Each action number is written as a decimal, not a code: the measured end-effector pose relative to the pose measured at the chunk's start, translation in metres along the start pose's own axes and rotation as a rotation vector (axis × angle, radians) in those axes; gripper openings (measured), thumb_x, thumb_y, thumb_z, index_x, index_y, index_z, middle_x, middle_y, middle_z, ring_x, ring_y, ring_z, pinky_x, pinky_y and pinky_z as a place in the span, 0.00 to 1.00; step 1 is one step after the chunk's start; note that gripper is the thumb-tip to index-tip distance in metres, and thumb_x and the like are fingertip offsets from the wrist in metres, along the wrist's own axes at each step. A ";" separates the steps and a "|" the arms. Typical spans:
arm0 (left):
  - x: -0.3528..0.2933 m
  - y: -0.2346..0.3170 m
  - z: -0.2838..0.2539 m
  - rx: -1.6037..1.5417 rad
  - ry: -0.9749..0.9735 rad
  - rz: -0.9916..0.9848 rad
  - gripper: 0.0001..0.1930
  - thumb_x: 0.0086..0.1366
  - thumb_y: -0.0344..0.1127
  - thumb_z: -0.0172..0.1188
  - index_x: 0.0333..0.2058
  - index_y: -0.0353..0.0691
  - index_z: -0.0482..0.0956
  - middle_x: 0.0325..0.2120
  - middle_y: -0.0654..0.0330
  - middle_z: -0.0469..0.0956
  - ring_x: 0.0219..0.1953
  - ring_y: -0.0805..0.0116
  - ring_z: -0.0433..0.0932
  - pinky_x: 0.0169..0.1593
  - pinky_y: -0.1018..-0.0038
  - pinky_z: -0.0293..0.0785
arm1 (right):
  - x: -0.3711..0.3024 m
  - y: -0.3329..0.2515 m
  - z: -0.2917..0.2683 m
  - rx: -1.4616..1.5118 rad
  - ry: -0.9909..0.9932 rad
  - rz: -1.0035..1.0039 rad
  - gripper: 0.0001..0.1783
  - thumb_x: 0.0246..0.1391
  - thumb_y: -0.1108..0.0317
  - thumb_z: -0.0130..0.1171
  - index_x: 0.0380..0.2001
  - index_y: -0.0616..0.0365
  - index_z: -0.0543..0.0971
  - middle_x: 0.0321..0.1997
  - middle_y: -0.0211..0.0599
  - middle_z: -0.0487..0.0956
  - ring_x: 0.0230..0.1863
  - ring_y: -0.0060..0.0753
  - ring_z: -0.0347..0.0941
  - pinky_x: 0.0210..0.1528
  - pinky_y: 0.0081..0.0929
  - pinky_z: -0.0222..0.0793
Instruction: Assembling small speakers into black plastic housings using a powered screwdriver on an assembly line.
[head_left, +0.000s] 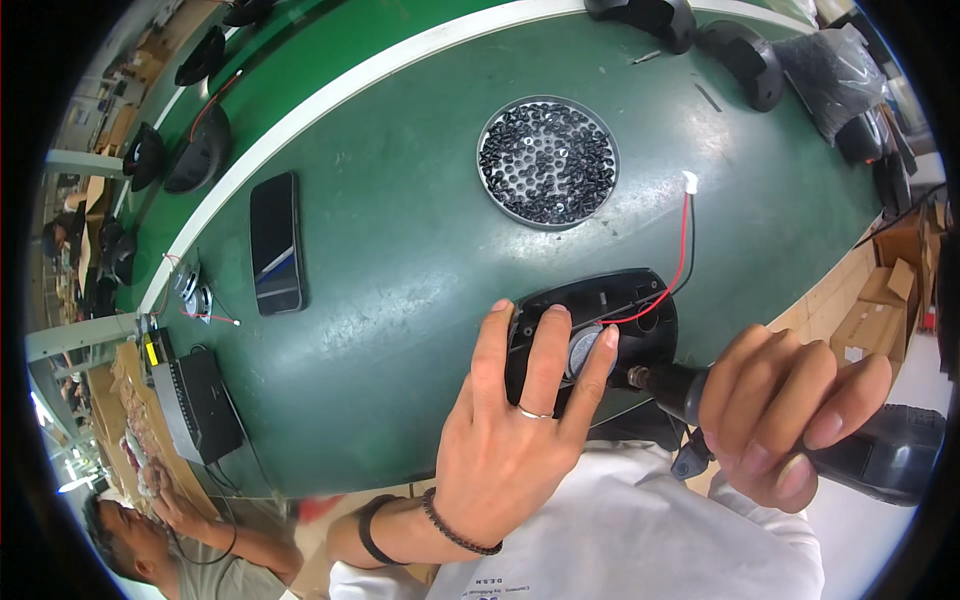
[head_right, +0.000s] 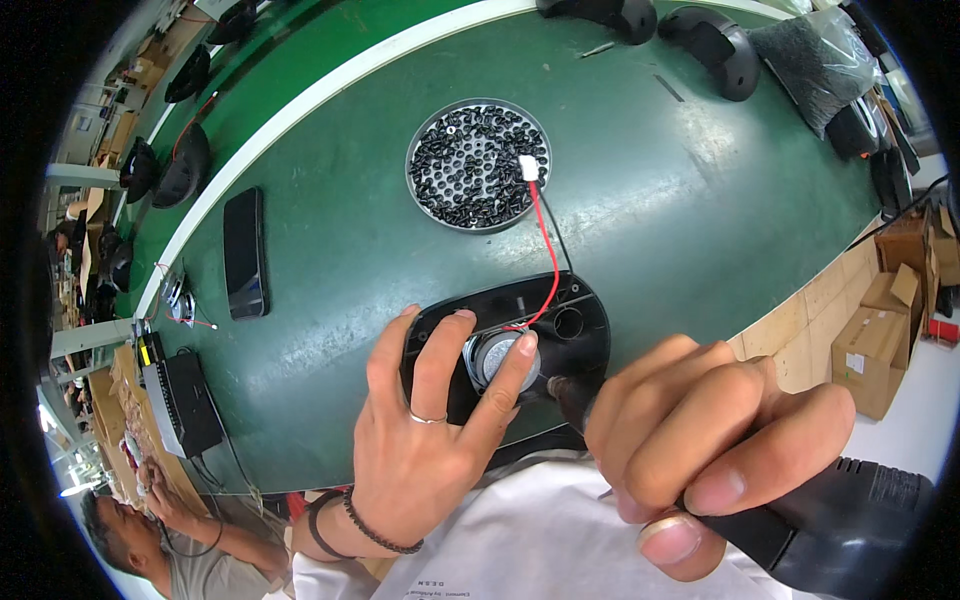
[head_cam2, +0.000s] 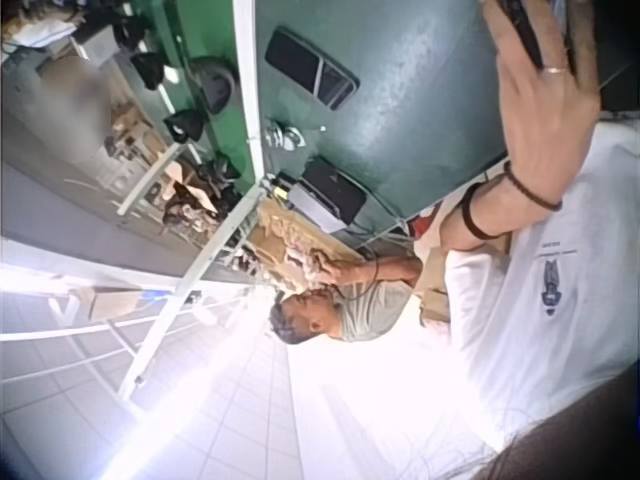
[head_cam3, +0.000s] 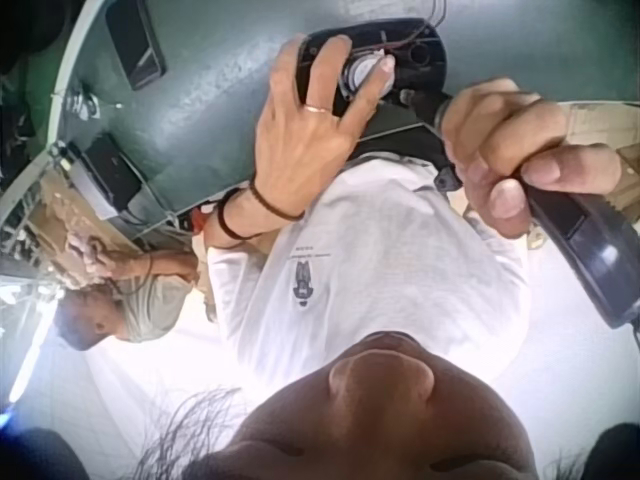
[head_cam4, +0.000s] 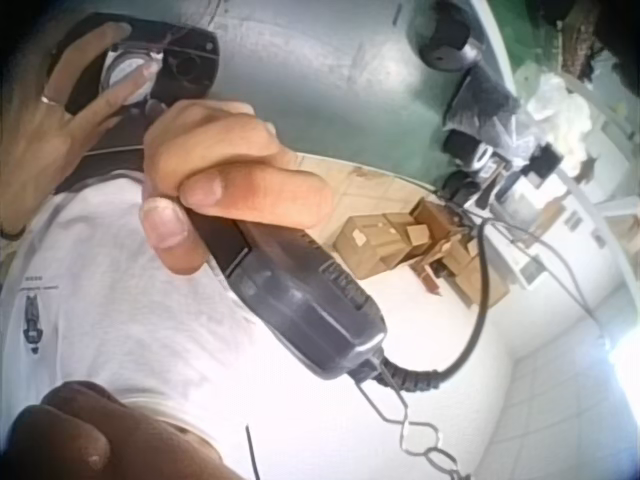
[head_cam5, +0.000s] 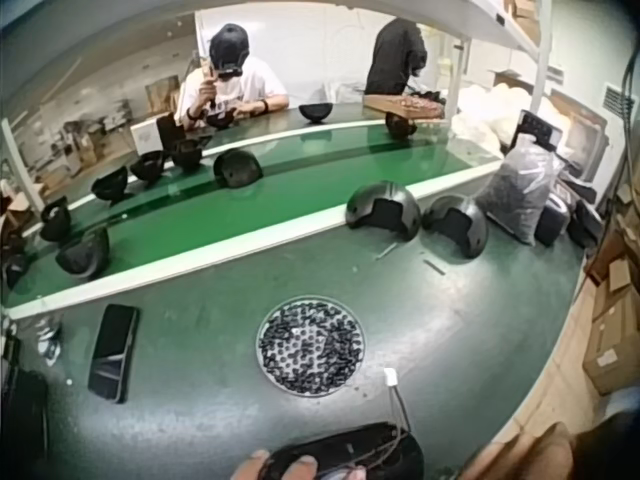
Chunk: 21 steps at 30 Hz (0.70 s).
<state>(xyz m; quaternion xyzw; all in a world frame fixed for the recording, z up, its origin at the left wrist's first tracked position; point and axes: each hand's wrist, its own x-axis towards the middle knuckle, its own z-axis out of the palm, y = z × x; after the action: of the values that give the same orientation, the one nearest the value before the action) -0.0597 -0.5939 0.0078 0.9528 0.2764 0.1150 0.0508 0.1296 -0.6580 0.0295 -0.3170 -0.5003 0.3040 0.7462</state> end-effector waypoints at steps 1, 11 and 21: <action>0.000 0.000 0.000 -0.002 -0.006 -0.001 0.32 0.50 0.35 0.73 0.57 0.59 0.82 0.57 0.52 0.70 0.58 0.39 0.67 0.43 0.60 0.82 | 0.000 -0.001 -0.003 -0.002 -0.032 0.006 0.19 0.59 0.68 0.66 0.40 0.47 0.64 0.26 0.26 0.76 0.13 0.21 0.68 0.17 0.21 0.67; 0.005 -0.004 0.001 0.002 0.003 0.015 0.32 0.50 0.36 0.73 0.57 0.58 0.81 0.55 0.50 0.71 0.55 0.37 0.69 0.42 0.60 0.82 | 0.007 0.004 -0.007 0.002 -0.219 0.036 0.22 0.56 0.72 0.67 0.41 0.50 0.62 0.23 0.30 0.73 0.14 0.26 0.70 0.18 0.26 0.69; 0.003 0.000 -0.007 -0.119 -0.016 0.002 0.27 0.54 0.35 0.69 0.56 0.49 0.81 0.55 0.46 0.67 0.58 0.36 0.66 0.52 0.57 0.79 | 0.014 0.016 -0.006 0.194 -0.270 -0.091 0.20 0.44 0.85 0.69 0.38 0.61 0.70 0.28 0.46 0.81 0.19 0.36 0.76 0.21 0.32 0.75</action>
<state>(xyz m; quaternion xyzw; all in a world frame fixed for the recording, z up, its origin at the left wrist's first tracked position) -0.0591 -0.5917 0.0153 0.9492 0.2678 0.1238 0.1096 0.1377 -0.6386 0.0231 -0.1768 -0.5783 0.3567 0.7122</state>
